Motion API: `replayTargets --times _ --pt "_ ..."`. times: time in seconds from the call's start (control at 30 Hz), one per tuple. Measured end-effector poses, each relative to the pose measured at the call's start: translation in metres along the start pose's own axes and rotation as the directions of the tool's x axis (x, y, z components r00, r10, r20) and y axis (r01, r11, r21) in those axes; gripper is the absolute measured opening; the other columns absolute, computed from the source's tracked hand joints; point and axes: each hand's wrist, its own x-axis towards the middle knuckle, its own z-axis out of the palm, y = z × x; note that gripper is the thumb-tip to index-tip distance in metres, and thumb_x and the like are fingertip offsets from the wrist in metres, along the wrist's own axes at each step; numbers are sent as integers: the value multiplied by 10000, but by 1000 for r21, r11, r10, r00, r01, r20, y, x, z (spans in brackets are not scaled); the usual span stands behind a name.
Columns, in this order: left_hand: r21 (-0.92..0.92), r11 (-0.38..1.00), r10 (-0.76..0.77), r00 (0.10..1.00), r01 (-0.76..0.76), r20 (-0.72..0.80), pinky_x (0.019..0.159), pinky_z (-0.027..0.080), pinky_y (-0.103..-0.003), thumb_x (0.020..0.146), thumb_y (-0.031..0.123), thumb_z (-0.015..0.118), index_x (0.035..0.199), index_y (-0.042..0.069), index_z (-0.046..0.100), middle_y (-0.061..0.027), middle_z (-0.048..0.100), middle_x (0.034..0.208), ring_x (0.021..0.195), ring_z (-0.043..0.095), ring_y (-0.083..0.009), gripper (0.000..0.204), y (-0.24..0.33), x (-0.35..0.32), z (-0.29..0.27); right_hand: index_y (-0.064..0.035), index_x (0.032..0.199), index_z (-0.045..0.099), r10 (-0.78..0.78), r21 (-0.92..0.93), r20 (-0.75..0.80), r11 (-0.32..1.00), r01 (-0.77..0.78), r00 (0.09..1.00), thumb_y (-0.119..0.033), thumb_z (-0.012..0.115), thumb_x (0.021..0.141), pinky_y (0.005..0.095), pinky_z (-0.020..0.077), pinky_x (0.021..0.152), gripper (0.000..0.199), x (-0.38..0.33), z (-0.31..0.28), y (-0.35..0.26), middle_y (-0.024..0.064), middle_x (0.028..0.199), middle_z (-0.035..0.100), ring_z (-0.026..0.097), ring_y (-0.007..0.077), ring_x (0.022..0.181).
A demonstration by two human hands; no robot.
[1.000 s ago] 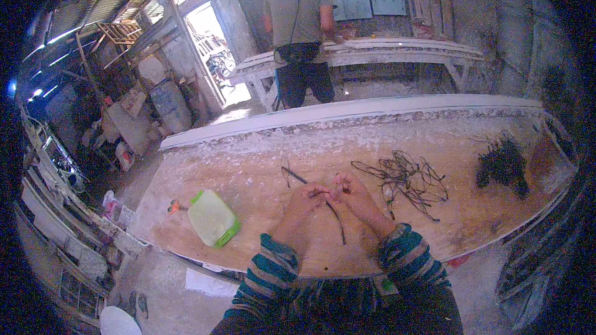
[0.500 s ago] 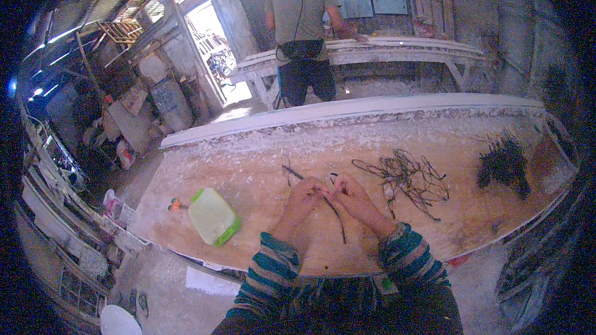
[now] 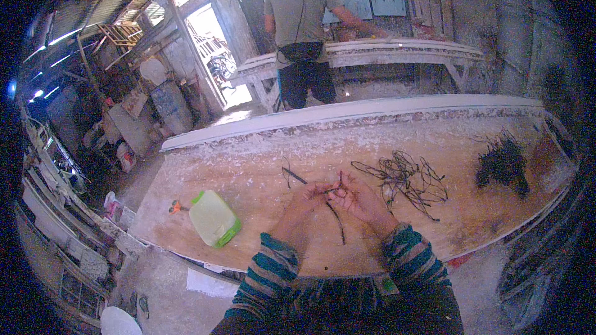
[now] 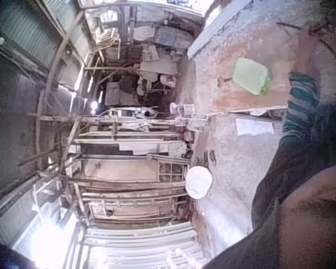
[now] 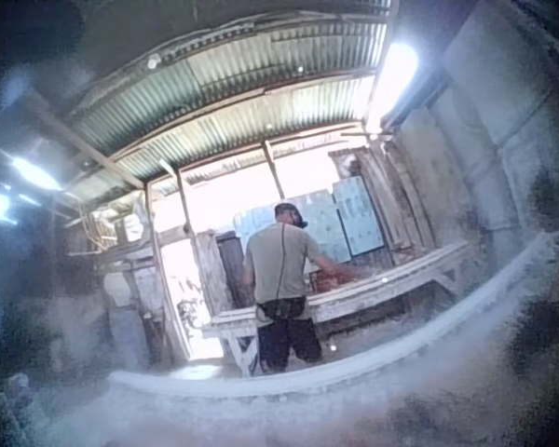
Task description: The person repeatedly picks up thin black cords from a wooden table and ties them into loops or knots by hand. A green plastic container and a pair of scissors are visible on the table. Another person works at a separate table in the background.
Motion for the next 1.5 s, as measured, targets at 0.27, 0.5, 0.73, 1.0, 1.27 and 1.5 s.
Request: replayTargets --times 0.27,0.5,0.73,1.0,1.27,1.5 --pt "-132 988 -98 985 79 -142 694 436 -218 829 74 543 1055 42 536 -5 587 939 808 531 -77 228 16 -4 3 -119 1118 475 -184 -690 -71 719 85 980 -132 607 784 188 378 536 360 3 -10 11 -3 855 574 470 63 627" --pt "-166 983 -95 990 77 -106 612 412 -194 823 86 551 1053 58 542 17 588 902 758 511 -44 232 24 -7 8 -101 1033 529 -198 -698 -61 709 100 978 -98 585 789 199 373 598 250 3 -8 13 -26 807 569 490 55 688" --pt "-115 984 -159 969 139 -191 594 391 -185 817 91 561 1028 40 551 14 584 834 705 511 -55 218 12 -4 3 -78 986 562 -273 -439 -119 877 196 955 -91 529 825 242 430 708 165 1 -13 -4 0 837 584 551 106 791" --pt "-241 954 -259 894 178 -366 551 402 -200 819 132 580 907 44 581 13 558 745 616 491 -59 124 12 -4 -1 -28 1044 556 -292 -348 101 885 308 951 -123 529 847 279 465 762 221 -1 -7 -12 50 886 607 578 144 846" --pt "-305 935 -282 899 180 -334 557 401 -186 812 146 601 869 56 586 36 542 702 613 485 -51 109 9 -5 -2 -19 877 614 -273 -940 172 242 241 946 -131 612 793 275 462 677 140 2 -15 -13 58 803 620 576 146 743" --pt "-62 991 -110 987 117 118 624 390 -195 797 132 624 860 63 588 52 535 741 669 475 -43 100 4 -10 2 -48 828 505 -632 -987 161 -88 136 758 -9 612 734 268 382 532 147 5 -10 -7 14 602 462 467 117 590"
